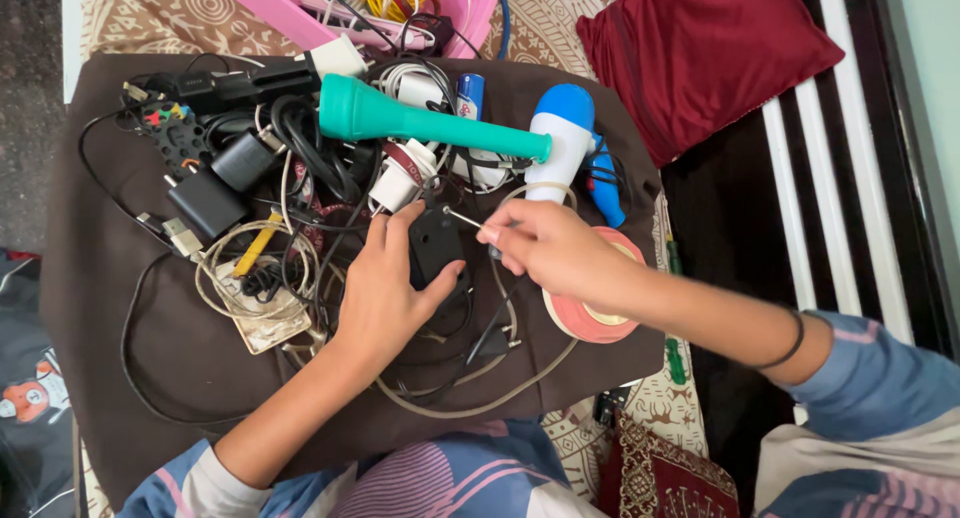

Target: The person uses a screwdriver to loosen and tighten screws on a small black electronic device. They repeatedly adjust the screws without fully opening the device or completing a visible repair.

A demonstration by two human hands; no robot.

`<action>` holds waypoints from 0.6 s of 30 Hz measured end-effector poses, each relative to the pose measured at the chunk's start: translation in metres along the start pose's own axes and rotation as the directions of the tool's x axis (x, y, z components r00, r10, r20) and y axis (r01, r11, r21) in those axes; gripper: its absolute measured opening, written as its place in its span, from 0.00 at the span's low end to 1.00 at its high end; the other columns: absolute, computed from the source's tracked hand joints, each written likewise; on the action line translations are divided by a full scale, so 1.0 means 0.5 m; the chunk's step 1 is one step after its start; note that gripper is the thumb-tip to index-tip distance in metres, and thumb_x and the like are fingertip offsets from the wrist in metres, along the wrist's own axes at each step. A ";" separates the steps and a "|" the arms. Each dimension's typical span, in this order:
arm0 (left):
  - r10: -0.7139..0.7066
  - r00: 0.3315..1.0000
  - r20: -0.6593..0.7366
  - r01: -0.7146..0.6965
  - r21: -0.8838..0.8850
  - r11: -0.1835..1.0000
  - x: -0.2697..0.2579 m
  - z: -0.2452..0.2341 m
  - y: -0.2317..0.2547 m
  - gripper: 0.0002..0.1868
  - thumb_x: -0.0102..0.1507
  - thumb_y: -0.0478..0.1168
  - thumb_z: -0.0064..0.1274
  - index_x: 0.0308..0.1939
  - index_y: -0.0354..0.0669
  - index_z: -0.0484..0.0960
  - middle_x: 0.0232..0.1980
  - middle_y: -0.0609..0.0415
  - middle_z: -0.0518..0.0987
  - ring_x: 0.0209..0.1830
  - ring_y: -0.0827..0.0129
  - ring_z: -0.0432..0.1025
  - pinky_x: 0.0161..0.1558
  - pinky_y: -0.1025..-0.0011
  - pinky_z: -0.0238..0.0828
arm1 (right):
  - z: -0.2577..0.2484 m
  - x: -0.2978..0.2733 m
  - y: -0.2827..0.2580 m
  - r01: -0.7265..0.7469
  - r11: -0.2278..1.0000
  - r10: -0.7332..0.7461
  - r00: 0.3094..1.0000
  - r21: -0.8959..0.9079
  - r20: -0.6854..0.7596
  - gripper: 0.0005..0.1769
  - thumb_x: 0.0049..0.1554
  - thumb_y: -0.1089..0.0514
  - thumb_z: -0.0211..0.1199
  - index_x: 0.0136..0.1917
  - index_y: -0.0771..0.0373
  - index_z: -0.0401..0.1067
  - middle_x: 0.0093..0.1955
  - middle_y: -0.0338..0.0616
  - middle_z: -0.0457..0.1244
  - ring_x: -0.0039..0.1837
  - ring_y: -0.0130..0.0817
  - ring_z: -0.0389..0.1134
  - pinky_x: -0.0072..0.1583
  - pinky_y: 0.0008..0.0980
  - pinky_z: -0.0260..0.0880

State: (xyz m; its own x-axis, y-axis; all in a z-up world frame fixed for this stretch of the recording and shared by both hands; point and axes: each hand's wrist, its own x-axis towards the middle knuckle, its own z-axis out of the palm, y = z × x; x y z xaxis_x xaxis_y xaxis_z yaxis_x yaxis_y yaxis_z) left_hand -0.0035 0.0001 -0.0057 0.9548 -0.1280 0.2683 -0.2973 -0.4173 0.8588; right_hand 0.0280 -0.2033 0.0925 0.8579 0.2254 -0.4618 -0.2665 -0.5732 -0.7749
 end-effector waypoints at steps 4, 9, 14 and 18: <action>0.006 1.000 0.002 -0.006 -0.013 1.000 0.000 0.008 -0.003 0.39 0.57 0.45 0.68 0.65 0.32 0.66 0.55 0.33 0.72 0.45 0.37 0.75 0.42 0.53 0.74 | -0.020 0.024 0.016 -0.249 0.958 0.233 0.966 0.146 0.113 0.15 0.64 0.58 0.58 0.60 0.64 0.79 0.34 0.34 0.60 0.29 0.20 0.50 0.30 0.26 0.46; 0.029 0.999 -0.018 -0.029 -0.014 0.999 -0.001 0.012 -0.008 0.39 0.58 0.44 0.67 0.65 0.30 0.65 0.58 0.30 0.70 0.47 0.34 0.74 0.44 0.51 0.73 | -0.016 0.029 0.013 0.106 0.988 -0.099 0.993 -0.114 0.069 0.16 0.63 0.61 0.60 0.62 0.64 0.78 0.36 0.36 0.65 0.36 0.19 0.59 0.37 0.25 0.60; 0.006 1.000 0.009 -0.006 -0.005 1.000 -0.004 0.014 -0.013 0.39 0.58 0.44 0.67 0.66 0.29 0.65 0.57 0.30 0.70 0.47 0.35 0.73 0.45 0.51 0.73 | -0.013 0.011 -0.012 0.239 0.919 -0.243 0.970 -0.314 0.025 0.15 0.61 0.62 0.60 0.60 0.63 0.78 0.40 0.44 0.73 0.38 0.26 0.71 0.40 0.29 0.68; 0.020 1.000 -0.010 -0.020 0.006 1.000 -0.005 0.012 -0.011 0.39 0.58 0.44 0.67 0.66 0.29 0.65 0.57 0.30 0.70 0.47 0.36 0.73 0.45 0.52 0.73 | -0.018 0.009 -0.045 0.254 0.864 -0.246 0.966 -0.434 0.074 0.15 0.60 0.63 0.59 0.59 0.64 0.77 0.40 0.52 0.72 0.37 0.40 0.73 0.40 0.36 0.68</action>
State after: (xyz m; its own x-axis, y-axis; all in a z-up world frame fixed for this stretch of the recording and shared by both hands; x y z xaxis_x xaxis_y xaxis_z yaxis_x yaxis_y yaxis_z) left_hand -0.0041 -0.0028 -0.0138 0.9487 -0.1276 0.2893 -0.3159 -0.4199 0.8508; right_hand 0.0415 -0.1963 0.1119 0.8621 0.4175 -0.2873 0.1781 -0.7803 -0.5995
